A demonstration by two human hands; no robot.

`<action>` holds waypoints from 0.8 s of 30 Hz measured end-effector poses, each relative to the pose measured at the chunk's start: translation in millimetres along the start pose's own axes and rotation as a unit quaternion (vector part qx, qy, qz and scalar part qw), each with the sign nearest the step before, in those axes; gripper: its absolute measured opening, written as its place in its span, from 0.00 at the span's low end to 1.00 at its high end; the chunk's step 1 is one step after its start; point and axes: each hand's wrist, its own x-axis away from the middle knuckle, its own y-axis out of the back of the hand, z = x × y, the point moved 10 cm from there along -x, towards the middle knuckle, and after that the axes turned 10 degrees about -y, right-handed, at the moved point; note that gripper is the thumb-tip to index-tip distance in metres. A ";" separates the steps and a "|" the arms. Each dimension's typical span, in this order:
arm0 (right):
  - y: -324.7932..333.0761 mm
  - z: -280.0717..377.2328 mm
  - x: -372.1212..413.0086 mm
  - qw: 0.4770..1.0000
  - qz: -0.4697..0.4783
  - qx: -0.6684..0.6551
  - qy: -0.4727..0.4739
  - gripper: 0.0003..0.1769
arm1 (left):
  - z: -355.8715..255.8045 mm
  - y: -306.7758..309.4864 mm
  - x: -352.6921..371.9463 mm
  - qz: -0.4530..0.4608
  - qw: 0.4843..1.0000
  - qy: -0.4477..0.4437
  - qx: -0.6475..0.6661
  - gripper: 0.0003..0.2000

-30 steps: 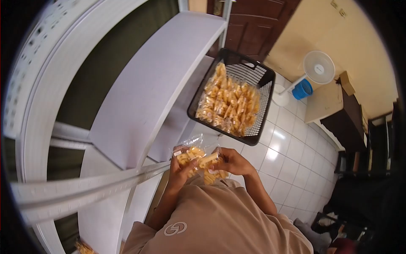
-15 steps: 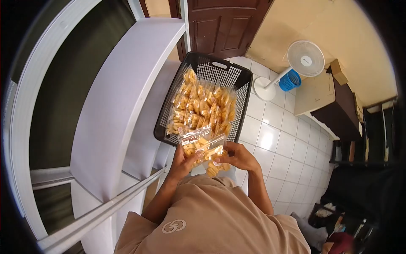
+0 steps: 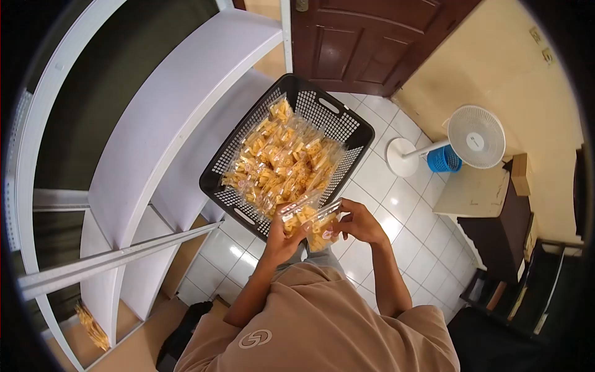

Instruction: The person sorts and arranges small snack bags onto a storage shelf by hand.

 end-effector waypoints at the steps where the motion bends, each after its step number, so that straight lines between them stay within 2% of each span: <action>1: 1.8 4.6 -5.1 1.000 0.004 0.007 0.002 0.17 | 5.0 8.3 -0.2 -0.027 0.999 0.025 0.020 0.22; 3: 12.1 14.8 -10.1 1.000 -0.014 -0.007 0.013 0.17 | 7.8 26.5 0.1 -0.053 0.998 0.010 0.020 0.21; 5: 32.2 25.3 -14.0 0.997 -0.056 -0.026 0.037 0.16 | 13.1 58.2 1.4 -0.152 0.986 -0.018 0.068 0.21; 6: 45.4 31.3 -14.3 0.995 -0.084 -0.033 0.049 0.15 | 18.0 75.1 3.5 -0.183 0.982 -0.015 0.037 0.20; 7: 58.7 37.5 -15.1 0.991 -0.111 -0.043 0.061 0.15 | 25.1 90.5 12.0 -0.253 0.965 -0.011 0.064 0.17; 12: 113.3 68.4 -54.0 0.974 -0.202 -0.031 0.093 0.15 | 1.4 134.5 17.8 -0.319 0.943 -0.093 0.003 0.14; 15: 132.3 72.8 -117.4 0.979 -0.185 -0.028 0.086 0.16 | 7.4 143.4 21.2 -0.322 0.945 -0.053 -0.004 0.14; 17: 136.8 80.3 -167.3 0.979 -0.166 -0.060 0.100 0.12 | 14.8 147.0 24.7 -0.354 0.935 -0.031 -0.004 0.14; 19: 143.3 72.6 -231.8 0.987 -0.134 -0.039 0.082 0.14 | 27.9 150.2 30.6 -0.388 0.921 -0.021 -0.014 0.14; 22: 149.5 51.2 -327.1 0.992 -0.110 0.011 0.052 0.15 | 38.2 136.6 26.2 -0.426 0.904 0.008 -0.025 0.13; 24: 144.8 50.1 -386.0 0.985 -0.114 0.127 0.039 0.15 | 34.8 119.1 8.8 -0.457 0.888 0.031 -0.041 0.14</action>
